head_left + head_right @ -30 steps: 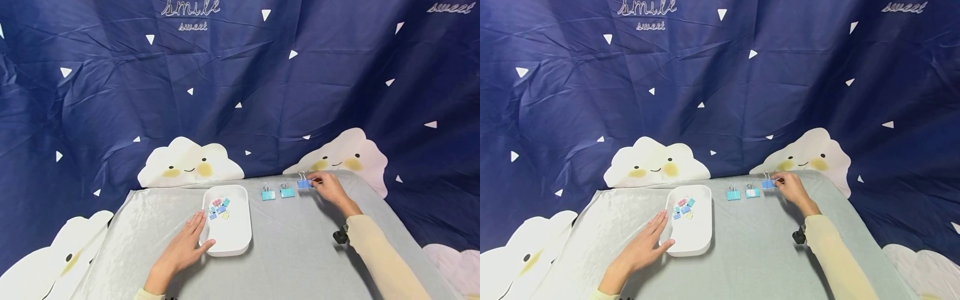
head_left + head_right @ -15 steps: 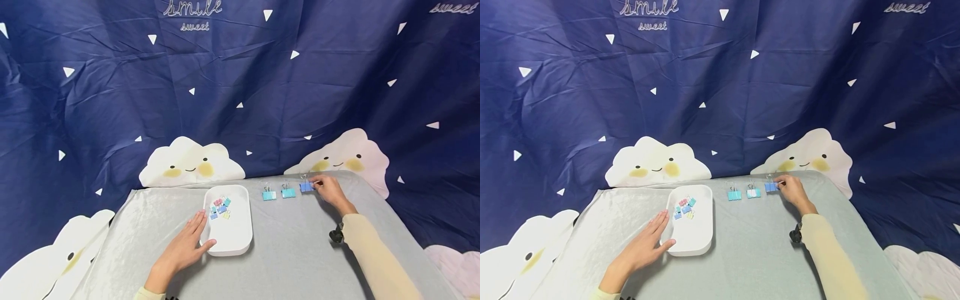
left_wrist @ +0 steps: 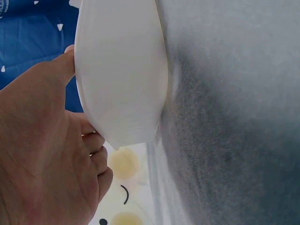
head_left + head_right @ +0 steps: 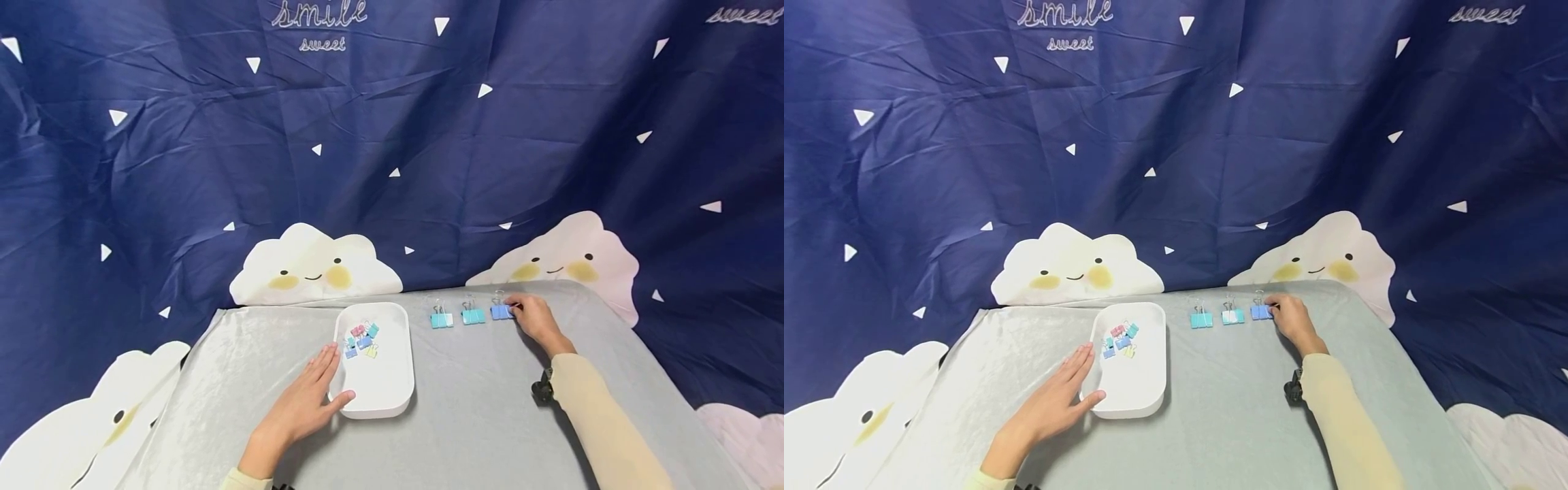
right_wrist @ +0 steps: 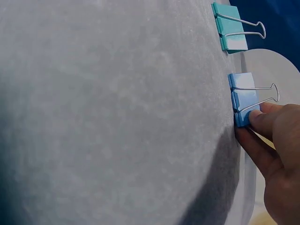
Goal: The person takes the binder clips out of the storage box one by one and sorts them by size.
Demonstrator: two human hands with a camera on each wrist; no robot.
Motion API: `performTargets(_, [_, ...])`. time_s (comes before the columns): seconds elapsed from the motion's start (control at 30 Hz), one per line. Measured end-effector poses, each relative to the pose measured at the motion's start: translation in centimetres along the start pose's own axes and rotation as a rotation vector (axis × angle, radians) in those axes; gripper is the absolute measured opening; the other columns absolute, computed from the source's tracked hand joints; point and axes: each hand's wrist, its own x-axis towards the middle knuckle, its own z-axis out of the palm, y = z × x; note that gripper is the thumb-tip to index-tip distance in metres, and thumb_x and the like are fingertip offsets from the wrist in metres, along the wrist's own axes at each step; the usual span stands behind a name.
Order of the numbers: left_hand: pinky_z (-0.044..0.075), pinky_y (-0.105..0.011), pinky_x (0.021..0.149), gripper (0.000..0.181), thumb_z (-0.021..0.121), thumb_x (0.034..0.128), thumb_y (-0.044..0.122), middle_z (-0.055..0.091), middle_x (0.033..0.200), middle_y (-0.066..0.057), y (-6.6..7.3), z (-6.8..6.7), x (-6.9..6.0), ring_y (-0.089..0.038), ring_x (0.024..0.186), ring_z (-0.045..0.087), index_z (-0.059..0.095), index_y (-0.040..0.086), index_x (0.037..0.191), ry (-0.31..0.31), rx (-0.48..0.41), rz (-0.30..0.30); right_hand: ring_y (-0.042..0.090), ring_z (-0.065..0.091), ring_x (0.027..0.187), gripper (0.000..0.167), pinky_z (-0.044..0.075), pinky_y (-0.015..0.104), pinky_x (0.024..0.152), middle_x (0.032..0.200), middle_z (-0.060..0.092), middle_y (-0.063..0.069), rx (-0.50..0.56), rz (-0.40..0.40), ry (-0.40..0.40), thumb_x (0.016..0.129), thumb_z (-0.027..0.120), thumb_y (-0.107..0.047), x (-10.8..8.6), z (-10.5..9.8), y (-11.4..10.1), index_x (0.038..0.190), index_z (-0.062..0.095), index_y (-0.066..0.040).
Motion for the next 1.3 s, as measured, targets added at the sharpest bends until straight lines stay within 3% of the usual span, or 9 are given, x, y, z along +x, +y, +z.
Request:
performTargets(0.17, [0.026, -0.053, 0.134, 0.091, 0.056, 0.1040, 0.063, 0.026, 0.177, -0.013, 0.00, 0.06, -0.09, -0.033, 0.165, 0.025, 0.034, 0.000, 0.165, 0.015, 0.002, 0.009, 0.051, 0.070, 0.110, 0.019, 0.057, 0.065, 0.096, 0.116, 0.076, 0.029, -0.002, 0.001, 0.009, 0.098, 0.066, 0.005, -0.11, 0.05, 0.05, 0.114, 0.076, 0.006])
performTargets(0.73, [0.023, -0.052, 0.135, 0.093, 0.053, 0.1045, 0.065, 0.021, 0.178, -0.012, -0.01, -0.08, 0.17, -0.033, 0.166, 0.021, 0.029, 0.001, 0.167, -0.019, 0.004, 0.000, 0.047, 0.072, 0.105, 0.020, 0.058, 0.063, 0.094, 0.110, 0.077, 0.028, 0.035, 0.032, 0.048, 0.098, 0.064, 0.008, -0.49, -0.19, 0.14, 0.114, 0.075, 0.007])
performTargets(1.03, [0.027, -0.053, 0.134, 0.092, 0.056, 0.1038, 0.063, 0.025, 0.177, -0.013, 0.01, -0.06, 0.03, -0.034, 0.165, 0.025, 0.032, 0.000, 0.166, 0.016, 0.010, 0.007, 0.047, 0.072, 0.106, 0.024, 0.058, 0.063, 0.093, 0.111, 0.077, 0.027, 0.025, 0.033, 0.046, 0.096, 0.060, 0.012, -0.53, -0.41, 0.45, 0.111, 0.077, 0.005])
performTargets(1.3, [0.025, -0.052, 0.135, 0.091, 0.055, 0.1042, 0.063, 0.023, 0.178, -0.013, 0.04, -0.04, 0.06, -0.033, 0.165, 0.023, 0.031, 0.001, 0.166, 0.001, 0.007, 0.001, 0.046, 0.071, 0.106, 0.024, 0.057, 0.062, 0.092, 0.114, 0.076, 0.028, 0.062, 0.092, 0.029, 0.101, 0.058, 0.000, -0.66, -0.34, 0.23, 0.116, 0.077, 0.004])
